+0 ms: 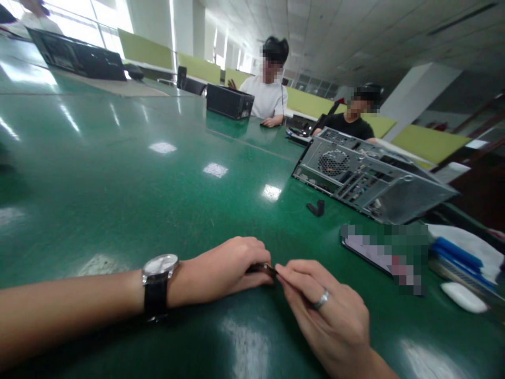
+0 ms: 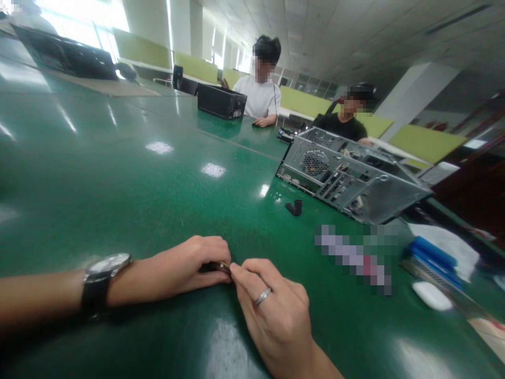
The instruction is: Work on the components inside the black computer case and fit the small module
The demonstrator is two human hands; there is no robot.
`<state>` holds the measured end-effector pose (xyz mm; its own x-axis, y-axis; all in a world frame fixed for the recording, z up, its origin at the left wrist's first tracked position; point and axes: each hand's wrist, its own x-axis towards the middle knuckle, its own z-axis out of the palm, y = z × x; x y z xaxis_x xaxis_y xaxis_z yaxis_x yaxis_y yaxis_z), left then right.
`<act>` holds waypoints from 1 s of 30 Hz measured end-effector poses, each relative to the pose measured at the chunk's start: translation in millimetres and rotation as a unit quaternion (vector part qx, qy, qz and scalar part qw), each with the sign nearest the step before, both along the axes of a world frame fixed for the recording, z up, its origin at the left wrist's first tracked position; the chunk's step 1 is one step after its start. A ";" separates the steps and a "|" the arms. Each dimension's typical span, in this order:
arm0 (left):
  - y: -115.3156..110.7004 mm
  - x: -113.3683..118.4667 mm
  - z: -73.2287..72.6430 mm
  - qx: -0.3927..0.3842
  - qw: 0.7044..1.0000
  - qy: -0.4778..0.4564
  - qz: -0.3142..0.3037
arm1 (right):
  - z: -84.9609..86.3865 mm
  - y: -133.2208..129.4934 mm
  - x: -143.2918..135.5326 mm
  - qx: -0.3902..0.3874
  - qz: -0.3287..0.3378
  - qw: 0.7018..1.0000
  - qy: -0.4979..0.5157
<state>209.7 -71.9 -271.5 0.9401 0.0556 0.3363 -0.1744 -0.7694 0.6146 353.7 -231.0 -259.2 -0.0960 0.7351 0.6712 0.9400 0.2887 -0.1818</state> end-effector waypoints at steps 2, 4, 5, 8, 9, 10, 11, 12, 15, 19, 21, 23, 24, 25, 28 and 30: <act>1.1 0.1 -1.0 -0.009 1.000 -0.005 0.002 | -1.6 -1.2 2.1 -0.013 -0.002 1.000 0.005; 1.5 0.1 -1.1 -0.005 1.000 -0.001 0.001 | -2.9 -1.7 3.5 -0.024 -0.003 1.000 0.009; 1.4 0.1 -1.0 -0.002 1.000 0.003 0.002 | -3.3 -1.7 3.8 -0.024 -0.003 1.000 0.011; 0.9 0.2 -0.8 0.000 1.000 0.013 0.008 | -3.5 -0.8 3.7 -0.014 -0.001 1.000 0.017; 0.8 0.2 -1.0 0.000 1.000 0.013 0.009 | -3.4 -0.7 3.6 -0.013 0.000 1.000 0.017; 0.8 0.2 -1.4 -0.002 1.000 0.013 0.008 | -3.2 -0.9 3.7 -0.014 -0.001 1.000 0.018; 0.8 0.1 -2.0 -0.003 1.000 0.011 0.008 | -3.1 -1.4 4.1 -0.018 -0.001 1.000 0.016; 0.9 0.0 -2.5 -0.004 1.000 0.010 0.008 | -3.0 -2.4 4.7 -0.024 -0.002 1.000 0.014; 1.2 -0.8 -3.7 -0.002 1.000 0.012 0.010 | -3.5 -6.8 7.7 -0.044 -0.008 0.999 0.003; 1.1 -2.5 -4.3 0.002 1.000 0.012 0.010 | -5.5 -11.6 12.3 -0.057 -0.013 0.998 -0.001; 0.7 -2.9 -4.4 -0.001 1.000 0.012 0.013 | -6.3 -12.0 13.2 -0.056 -0.010 0.998 0.005; 0.5 -2.6 -4.2 0.001 1.000 0.012 0.014 | -6.6 -10.5 12.0 -0.056 -0.006 0.998 0.012; 0.5 -2.2 -4.0 0.003 1.000 0.012 0.014 | -6.5 -9.0 10.4 -0.055 -0.003 0.998 0.015; 0.5 -1.8 -3.7 0.005 1.000 0.013 0.012 | -6.4 -7.0 8.4 -0.051 -0.001 0.998 0.020; 1.0 -0.9 -3.3 0.011 1.000 0.026 0.008 | -6.9 -0.7 1.9 -0.048 0.009 0.998 0.031; 1.2 -0.8 -3.9 0.011 0.999 0.028 0.013 | -8.6 0.3 1.7 -0.051 0.009 0.998 0.024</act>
